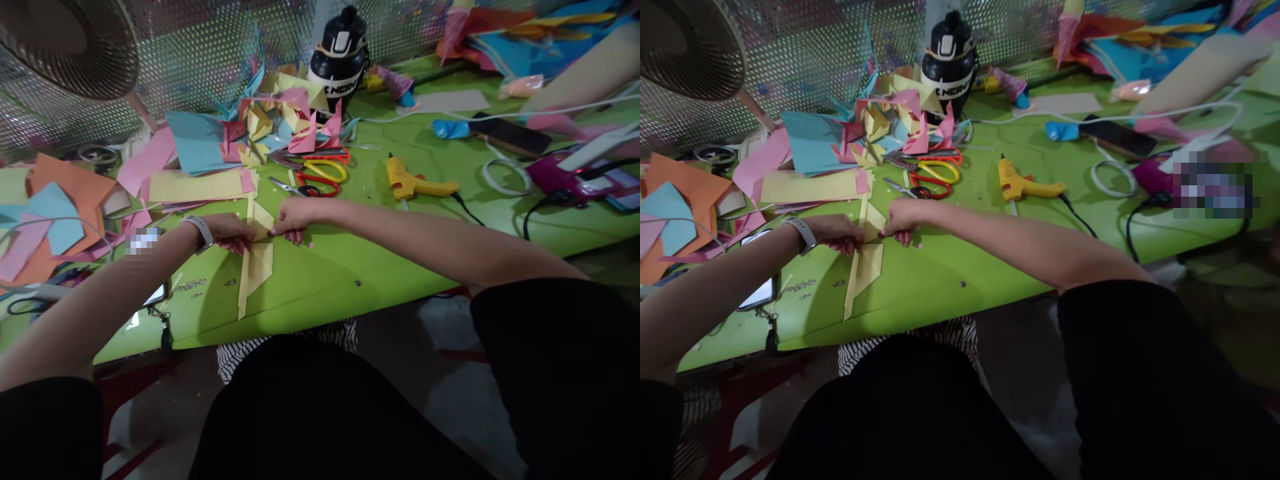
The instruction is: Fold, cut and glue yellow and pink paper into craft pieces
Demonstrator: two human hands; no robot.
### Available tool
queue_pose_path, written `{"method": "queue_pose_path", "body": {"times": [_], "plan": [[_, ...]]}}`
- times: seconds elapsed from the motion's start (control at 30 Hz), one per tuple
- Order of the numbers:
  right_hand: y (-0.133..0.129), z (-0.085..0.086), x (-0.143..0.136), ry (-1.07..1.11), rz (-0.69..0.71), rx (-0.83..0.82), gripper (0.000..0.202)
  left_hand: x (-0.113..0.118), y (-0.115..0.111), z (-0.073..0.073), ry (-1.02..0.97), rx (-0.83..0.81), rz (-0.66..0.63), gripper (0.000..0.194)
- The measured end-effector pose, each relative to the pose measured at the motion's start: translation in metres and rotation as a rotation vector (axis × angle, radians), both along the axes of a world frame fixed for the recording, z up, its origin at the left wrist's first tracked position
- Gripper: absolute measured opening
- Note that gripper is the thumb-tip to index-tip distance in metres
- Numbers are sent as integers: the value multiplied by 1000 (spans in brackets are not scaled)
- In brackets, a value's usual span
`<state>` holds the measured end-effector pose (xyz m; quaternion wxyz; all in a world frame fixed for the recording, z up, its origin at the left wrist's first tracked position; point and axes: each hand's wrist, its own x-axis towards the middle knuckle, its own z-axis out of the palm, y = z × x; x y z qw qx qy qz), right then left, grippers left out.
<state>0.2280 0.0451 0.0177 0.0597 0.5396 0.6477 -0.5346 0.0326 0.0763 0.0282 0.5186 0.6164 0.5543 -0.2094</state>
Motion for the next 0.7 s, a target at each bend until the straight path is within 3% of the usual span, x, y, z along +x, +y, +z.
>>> {"method": "queue_pose_path", "body": {"times": [0.27, 0.37, 0.47, 0.57, 0.7], "plan": [[0, -2, -1, 14, -33, -12, 32, 0, -1, -3, -8, 58, -38, 23], [-3, -2, 2, 45, -55, 1, 34, -4, -14, 7, -62, 142, -21, 27], [-12, -1, 8, 134, -96, 63, 38, -12, -38, 20, -108, 366, 18, 30], [-20, 0, 13, 234, -174, 207, 36, -20, -66, 27, 28, 741, -142, 35], [-22, 0, 12, 302, -240, 355, 24, -23, -89, 23, 177, 851, -337, 24]]}}
